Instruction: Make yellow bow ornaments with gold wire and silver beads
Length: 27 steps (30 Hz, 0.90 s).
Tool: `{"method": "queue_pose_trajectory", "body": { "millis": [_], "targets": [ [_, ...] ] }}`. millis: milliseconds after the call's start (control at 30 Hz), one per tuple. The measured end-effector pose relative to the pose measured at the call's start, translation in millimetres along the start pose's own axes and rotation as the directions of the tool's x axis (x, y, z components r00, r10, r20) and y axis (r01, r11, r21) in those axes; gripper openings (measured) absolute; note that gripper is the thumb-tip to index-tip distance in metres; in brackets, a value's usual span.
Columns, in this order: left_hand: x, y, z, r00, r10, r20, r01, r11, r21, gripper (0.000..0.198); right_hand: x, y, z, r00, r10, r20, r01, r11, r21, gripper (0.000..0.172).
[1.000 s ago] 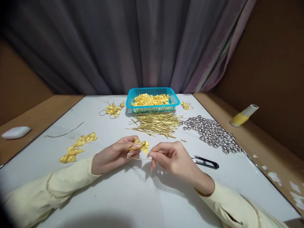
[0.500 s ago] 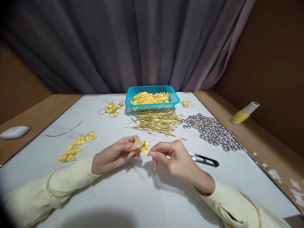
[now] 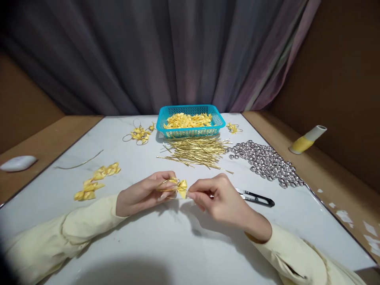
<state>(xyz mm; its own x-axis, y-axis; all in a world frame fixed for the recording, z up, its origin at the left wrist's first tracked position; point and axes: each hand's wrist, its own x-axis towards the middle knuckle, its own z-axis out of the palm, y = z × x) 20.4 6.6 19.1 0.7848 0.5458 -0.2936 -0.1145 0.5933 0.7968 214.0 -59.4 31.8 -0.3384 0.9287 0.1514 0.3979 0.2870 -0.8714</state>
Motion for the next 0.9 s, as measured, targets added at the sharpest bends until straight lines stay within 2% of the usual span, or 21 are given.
{"method": "queue_pose_trajectory", "body": {
  "millis": [333,600,900],
  "targets": [
    [-0.1,-0.3,3.3,0.999,-0.051,0.008,0.051,0.999,-0.005,0.013,-0.9,3.4,0.3,0.999,-0.003,0.047,0.002,1.000,0.007,0.023],
    [-1.5,-2.1,2.5,0.989,-0.092,0.119,0.105,0.988,-0.114,0.012,-0.8,3.9,0.6,0.999,-0.050,0.022,0.049,0.998,0.035,0.024],
    [-2.5,-5.1,3.0,0.979,-0.048,0.199,0.086,0.978,-0.189,0.014,-2.0,4.8,1.0,0.998,-0.065,-0.002,0.065,0.995,0.078,0.029]
  ]
}}
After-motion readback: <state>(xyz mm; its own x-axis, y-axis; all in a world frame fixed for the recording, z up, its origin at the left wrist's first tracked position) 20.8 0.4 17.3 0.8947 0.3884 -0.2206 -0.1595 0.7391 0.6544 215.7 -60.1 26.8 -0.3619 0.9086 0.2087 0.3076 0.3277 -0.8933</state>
